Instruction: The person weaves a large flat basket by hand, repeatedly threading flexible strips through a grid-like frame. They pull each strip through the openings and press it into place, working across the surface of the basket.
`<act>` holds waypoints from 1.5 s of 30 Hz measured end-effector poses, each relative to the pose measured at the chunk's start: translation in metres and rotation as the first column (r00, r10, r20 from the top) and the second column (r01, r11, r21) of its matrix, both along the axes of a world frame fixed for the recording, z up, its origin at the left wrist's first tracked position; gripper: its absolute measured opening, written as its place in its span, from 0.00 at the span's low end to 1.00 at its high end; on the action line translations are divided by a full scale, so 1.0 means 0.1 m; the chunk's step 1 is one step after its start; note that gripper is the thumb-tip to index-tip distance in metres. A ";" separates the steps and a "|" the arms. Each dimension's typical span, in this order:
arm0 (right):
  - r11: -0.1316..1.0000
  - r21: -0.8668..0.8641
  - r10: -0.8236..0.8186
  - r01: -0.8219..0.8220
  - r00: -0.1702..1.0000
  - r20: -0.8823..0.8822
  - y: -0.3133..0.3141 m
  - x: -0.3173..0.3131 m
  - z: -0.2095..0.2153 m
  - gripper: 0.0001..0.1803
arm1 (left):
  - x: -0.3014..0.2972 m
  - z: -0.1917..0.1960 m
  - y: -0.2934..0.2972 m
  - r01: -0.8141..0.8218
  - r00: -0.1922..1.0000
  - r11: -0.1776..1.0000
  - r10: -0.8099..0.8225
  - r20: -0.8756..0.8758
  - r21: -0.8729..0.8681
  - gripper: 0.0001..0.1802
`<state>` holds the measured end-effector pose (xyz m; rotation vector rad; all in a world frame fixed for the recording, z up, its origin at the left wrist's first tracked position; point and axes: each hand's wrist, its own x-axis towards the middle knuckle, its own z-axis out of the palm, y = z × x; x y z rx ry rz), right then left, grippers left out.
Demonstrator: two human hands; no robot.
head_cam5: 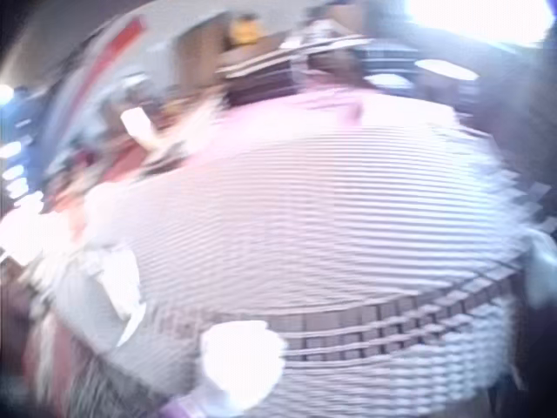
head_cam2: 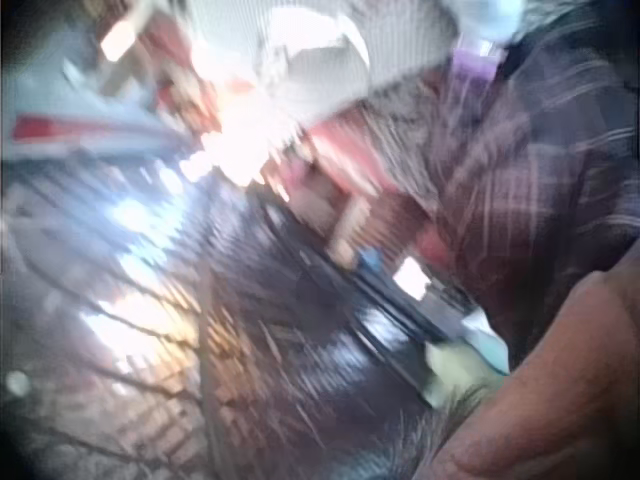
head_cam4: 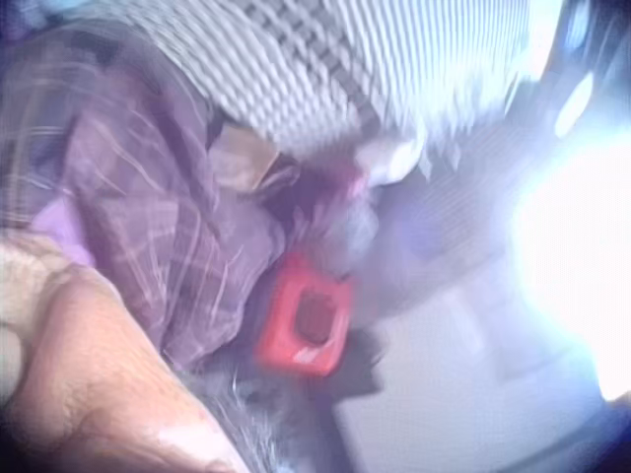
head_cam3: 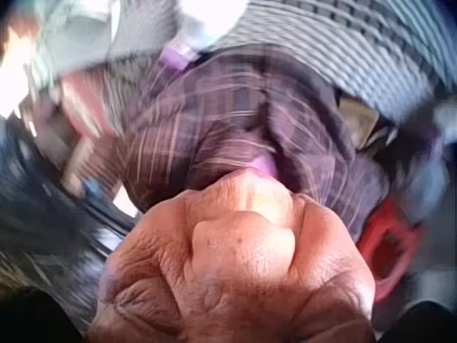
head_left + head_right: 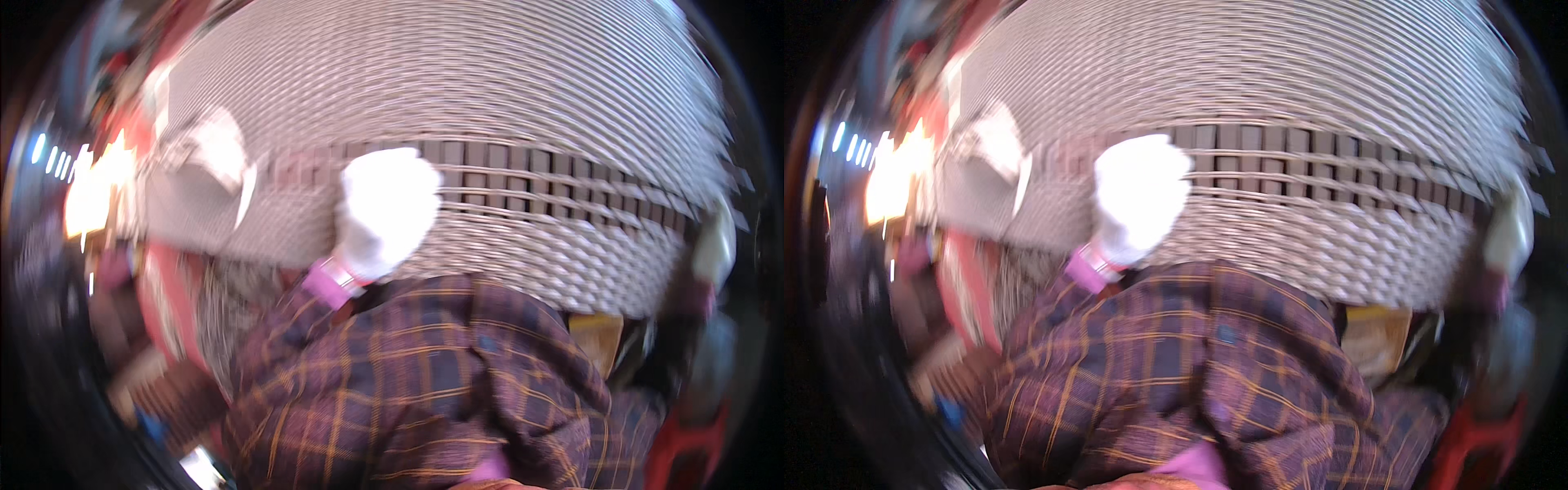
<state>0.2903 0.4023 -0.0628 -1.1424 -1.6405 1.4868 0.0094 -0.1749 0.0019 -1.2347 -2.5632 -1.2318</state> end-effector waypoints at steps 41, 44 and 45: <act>0.868 0.440 0.031 -0.229 0.910 0.414 0.71 -0.12 -0.33 0.23 | -1.46 0.18 -1.94 -0.632 0.678 0.627 0.161 -0.717 -0.456 0.09; 0.951 0.277 0.060 -0.134 0.963 0.262 0.71 -0.10 -0.31 0.22 | -1.41 0.23 -1.92 -0.519 0.750 0.715 0.118 -0.651 -0.469 0.11; 0.916 0.368 0.030 -0.160 0.942 0.335 0.72 -0.10 -0.32 0.23 | -1.39 0.23 -1.90 -0.504 0.770 0.728 0.135 -0.624 -0.464 0.12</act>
